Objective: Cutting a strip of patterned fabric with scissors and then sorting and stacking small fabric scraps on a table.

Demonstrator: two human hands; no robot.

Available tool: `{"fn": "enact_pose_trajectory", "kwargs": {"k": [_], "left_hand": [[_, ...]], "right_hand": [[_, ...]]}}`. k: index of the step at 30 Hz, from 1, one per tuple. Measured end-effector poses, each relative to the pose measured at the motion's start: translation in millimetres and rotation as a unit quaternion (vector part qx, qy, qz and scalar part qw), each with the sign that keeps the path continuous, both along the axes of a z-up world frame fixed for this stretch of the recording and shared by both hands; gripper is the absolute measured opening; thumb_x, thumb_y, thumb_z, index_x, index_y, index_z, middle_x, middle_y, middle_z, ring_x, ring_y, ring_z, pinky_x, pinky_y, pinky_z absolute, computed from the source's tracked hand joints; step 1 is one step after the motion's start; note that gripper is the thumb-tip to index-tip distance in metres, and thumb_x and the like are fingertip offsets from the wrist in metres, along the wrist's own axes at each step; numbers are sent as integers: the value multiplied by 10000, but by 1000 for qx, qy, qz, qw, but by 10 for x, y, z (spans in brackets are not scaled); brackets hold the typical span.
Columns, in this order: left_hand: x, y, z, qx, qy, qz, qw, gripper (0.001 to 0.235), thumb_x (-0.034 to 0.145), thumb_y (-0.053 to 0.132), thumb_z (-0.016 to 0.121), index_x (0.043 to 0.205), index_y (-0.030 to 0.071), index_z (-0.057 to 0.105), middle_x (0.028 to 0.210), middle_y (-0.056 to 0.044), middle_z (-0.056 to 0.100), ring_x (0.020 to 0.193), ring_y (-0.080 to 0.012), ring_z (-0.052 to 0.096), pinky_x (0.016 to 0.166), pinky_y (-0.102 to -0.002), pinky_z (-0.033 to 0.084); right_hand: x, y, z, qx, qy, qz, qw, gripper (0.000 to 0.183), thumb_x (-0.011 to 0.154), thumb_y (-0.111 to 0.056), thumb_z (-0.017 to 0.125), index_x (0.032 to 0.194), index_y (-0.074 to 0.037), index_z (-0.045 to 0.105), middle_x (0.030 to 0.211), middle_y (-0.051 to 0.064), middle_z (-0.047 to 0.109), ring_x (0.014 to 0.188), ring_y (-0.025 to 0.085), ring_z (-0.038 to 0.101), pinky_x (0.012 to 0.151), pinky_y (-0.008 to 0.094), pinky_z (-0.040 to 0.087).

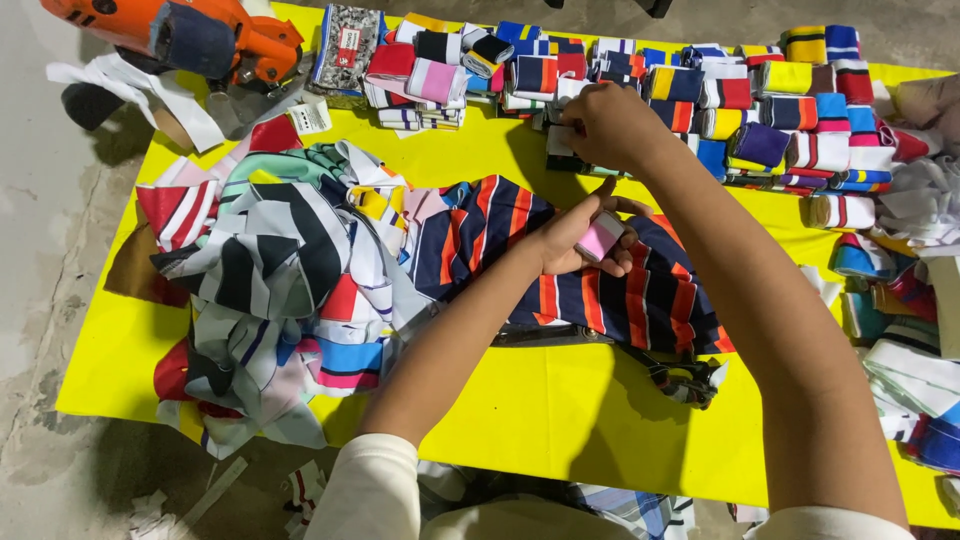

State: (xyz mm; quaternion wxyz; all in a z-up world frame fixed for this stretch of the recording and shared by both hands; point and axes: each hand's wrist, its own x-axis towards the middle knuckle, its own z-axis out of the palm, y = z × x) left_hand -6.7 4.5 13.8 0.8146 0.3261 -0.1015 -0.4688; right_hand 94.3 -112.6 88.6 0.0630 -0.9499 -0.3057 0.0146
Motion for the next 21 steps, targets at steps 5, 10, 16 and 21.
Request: {"fn": "enact_pose_trajectory", "kwargs": {"k": [5, 10, 16, 21], "left_hand": [[21, -15, -55, -10, -1, -5, 1000, 604, 1034, 610, 400, 1216, 101, 670, 888, -182, 667, 762, -312, 726, 655, -413, 641], [50, -37, -116, -25, 14, -9, 1000, 636, 1031, 632, 375, 1216, 90, 651, 842, -156, 630, 735, -325, 717, 629, -420, 641], [58, -29, -152, -53, 39, 3, 998, 806, 978, 760, 302, 1291, 83, 608, 930, -212, 673, 752, -373, 706, 659, -489, 619], [161, -102, -413, -88, 92, 1, 992, 1230, 738, 1009, 404, 1570, 109, 311, 1128, -364, 639, 837, -571, 703, 679, -712, 613]], "right_hand": [[-13, 41, 103, 2, 44, 30, 999, 410, 938, 39, 600, 1321, -64, 703, 1262, 173, 669, 1080, 374, 633, 733, 449, 575], [-75, 105, 90, -43, 81, 19, 996, 396, 947, -28, 638, 1336, -87, 685, 1329, 149, 621, 1124, 377, 617, 757, 443, 589], [-367, -125, 491, 98, -42, 85, 991, 312, 921, 65, 676, 1219, 0, 743, 1185, 177, 712, 1110, 329, 642, 919, 428, 574], [-1177, -170, 1039, 72, 175, 10, 982, 236, 837, 37, 664, 1048, 71, 765, 1046, 361, 709, 987, 567, 678, 928, 635, 520]]}}
